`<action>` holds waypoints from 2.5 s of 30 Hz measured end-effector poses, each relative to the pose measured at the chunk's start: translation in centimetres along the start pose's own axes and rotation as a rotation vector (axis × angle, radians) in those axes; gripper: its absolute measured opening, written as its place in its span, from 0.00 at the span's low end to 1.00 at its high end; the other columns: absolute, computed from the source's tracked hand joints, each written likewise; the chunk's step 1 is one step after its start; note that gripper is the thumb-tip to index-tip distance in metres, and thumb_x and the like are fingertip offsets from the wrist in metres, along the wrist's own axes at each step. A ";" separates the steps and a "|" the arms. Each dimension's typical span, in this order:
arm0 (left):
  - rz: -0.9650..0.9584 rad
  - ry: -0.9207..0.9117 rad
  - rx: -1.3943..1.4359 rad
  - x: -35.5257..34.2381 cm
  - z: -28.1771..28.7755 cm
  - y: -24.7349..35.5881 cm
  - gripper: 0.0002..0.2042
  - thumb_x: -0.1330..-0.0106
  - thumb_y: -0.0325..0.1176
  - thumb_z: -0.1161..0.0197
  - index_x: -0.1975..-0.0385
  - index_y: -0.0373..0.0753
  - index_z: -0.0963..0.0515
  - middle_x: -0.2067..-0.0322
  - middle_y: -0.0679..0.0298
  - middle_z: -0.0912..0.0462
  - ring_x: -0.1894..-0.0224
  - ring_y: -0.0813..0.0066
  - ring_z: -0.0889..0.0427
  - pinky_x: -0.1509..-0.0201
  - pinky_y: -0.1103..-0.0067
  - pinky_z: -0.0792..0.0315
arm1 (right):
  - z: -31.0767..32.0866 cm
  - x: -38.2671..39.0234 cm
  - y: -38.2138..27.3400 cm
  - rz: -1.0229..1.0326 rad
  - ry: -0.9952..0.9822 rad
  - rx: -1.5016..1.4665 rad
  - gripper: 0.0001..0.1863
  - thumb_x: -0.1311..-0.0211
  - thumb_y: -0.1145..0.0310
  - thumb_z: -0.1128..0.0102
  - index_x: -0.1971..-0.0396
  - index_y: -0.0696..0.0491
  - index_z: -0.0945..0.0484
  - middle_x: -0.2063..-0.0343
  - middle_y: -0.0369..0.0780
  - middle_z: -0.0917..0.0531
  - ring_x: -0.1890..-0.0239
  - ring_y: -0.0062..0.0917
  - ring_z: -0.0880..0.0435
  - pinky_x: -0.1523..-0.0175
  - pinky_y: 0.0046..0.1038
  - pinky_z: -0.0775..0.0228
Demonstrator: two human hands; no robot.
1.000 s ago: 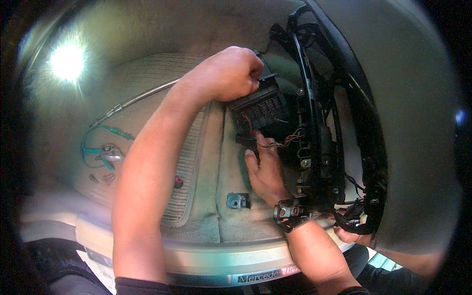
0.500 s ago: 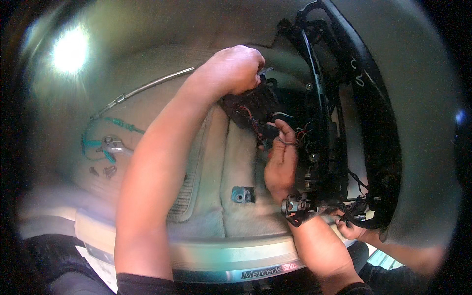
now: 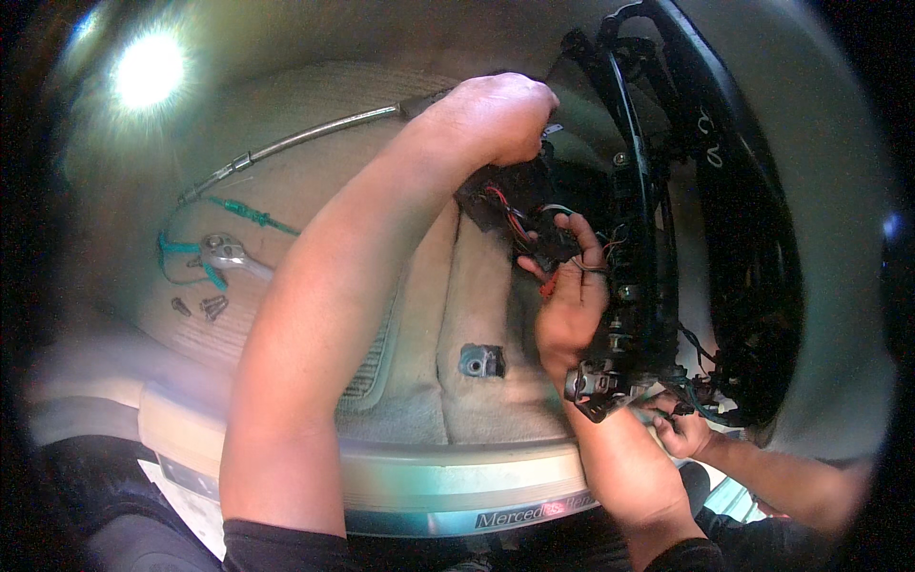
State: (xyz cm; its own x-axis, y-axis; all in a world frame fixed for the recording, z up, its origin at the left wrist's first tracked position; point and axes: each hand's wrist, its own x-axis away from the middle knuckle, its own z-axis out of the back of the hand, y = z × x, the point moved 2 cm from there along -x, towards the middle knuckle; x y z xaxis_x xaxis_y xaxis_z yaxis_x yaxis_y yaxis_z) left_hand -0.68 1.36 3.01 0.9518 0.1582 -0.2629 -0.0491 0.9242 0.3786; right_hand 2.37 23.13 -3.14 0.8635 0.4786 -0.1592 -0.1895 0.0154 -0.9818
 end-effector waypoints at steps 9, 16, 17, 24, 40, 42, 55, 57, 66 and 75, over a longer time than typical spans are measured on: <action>-0.212 -0.028 -0.136 0.1 0.0 4.4 0.15 0.47 0.31 0.33 0.58 0.38 0.16 0.61 0.50 0.14 0.55 0.53 0.16 0.52 0.66 0.20 | -0.1 0.2 0.1 0.118 -0.043 0.024 0.47 0.47 0.87 0.52 0.24 0.53 0.54 0.34 0.47 0.33 0.42 0.30 0.23 0.39 0.30 0.28; -0.221 -0.459 0.091 1.6 0.0 6.2 0.12 0.43 0.38 0.35 0.68 0.37 0.13 0.64 0.50 0.13 0.59 0.52 0.14 0.55 0.64 0.20 | -0.3 0.5 -0.6 0.122 -0.090 0.130 0.54 0.52 0.85 0.46 0.23 0.52 0.61 0.29 0.50 0.40 0.35 0.33 0.29 0.36 0.26 0.34; -0.213 -0.450 0.053 1.4 -0.2 6.1 0.12 0.44 0.39 0.32 0.68 0.36 0.13 0.65 0.50 0.13 0.60 0.51 0.14 0.56 0.64 0.20 | -0.3 0.5 -0.7 0.153 -0.096 0.167 0.54 0.52 0.85 0.46 0.23 0.52 0.61 0.29 0.51 0.40 0.34 0.34 0.31 0.35 0.26 0.36; -0.229 -0.455 0.001 0.0 -1.7 5.2 0.12 0.47 0.37 0.27 0.68 0.36 0.14 0.68 0.51 0.13 0.64 0.51 0.14 0.60 0.63 0.20 | 0.4 0.5 0.2 0.242 -0.136 0.257 0.56 0.54 0.85 0.46 0.23 0.52 0.64 0.28 0.54 0.45 0.30 0.38 0.38 0.30 0.30 0.42; -0.322 -0.670 0.285 0.8 -4.7 4.6 0.12 0.43 0.33 0.37 0.62 0.34 0.16 0.64 0.47 0.14 0.62 0.49 0.15 0.58 0.61 0.25 | 0.3 4.1 -2.4 0.036 -0.365 0.494 0.59 0.51 0.71 0.36 0.27 0.64 0.69 0.28 0.64 0.55 0.25 0.55 0.53 0.23 0.41 0.58; -0.286 -0.721 0.268 0.6 -4.9 4.8 0.14 0.47 0.33 0.32 0.62 0.35 0.15 0.61 0.48 0.14 0.57 0.51 0.15 0.53 0.62 0.24 | 0.4 4.1 -2.4 0.059 -0.404 0.540 0.58 0.50 0.70 0.35 0.27 0.66 0.68 0.28 0.65 0.57 0.24 0.56 0.56 0.23 0.41 0.58; -0.258 -0.308 0.294 2.3 -8.0 5.1 0.08 0.48 0.30 0.37 0.69 0.39 0.17 0.69 0.51 0.15 0.62 0.45 0.16 0.60 0.60 0.21 | 0.2 3.7 -3.3 0.274 -0.307 0.672 0.53 0.51 0.77 0.39 0.26 0.62 0.60 0.30 0.60 0.48 0.33 0.47 0.37 0.31 0.40 0.41; -0.253 -0.259 0.312 2.8 -8.3 5.3 0.07 0.48 0.31 0.37 0.69 0.41 0.17 0.68 0.52 0.14 0.61 0.47 0.15 0.59 0.61 0.20 | 0.1 3.6 -3.6 0.394 -0.256 0.762 0.49 0.51 0.80 0.40 0.28 0.60 0.54 0.33 0.58 0.41 0.39 0.40 0.27 0.34 0.37 0.33; -0.329 -0.363 -0.023 -0.6 -4.7 3.9 0.10 0.45 0.30 0.41 0.67 0.36 0.16 0.68 0.47 0.15 0.63 0.48 0.15 0.59 0.60 0.21 | 0.4 3.6 -2.0 0.243 -0.144 0.578 0.23 0.35 0.75 0.40 0.43 0.59 0.37 0.55 0.46 0.25 0.53 0.33 0.23 0.42 0.31 0.33; -0.054 -0.093 0.226 -1.0 -4.1 2.9 0.12 0.43 0.27 0.42 0.60 0.37 0.17 0.63 0.47 0.15 0.57 0.48 0.16 0.51 0.59 0.22 | 0.4 2.5 -0.5 0.018 -0.261 0.400 0.22 0.26 0.61 0.46 0.40 0.55 0.37 0.64 0.42 0.18 0.64 0.30 0.19 0.56 0.32 0.26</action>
State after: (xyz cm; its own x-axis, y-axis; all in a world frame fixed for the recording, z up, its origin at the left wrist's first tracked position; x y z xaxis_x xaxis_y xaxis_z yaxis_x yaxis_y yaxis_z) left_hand -2.99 5.27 0.75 0.9754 0.0685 -0.2093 0.0616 0.8274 0.5582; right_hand 4.48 24.68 -2.97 0.7218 0.6857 -0.0935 -0.4125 0.3178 -0.8537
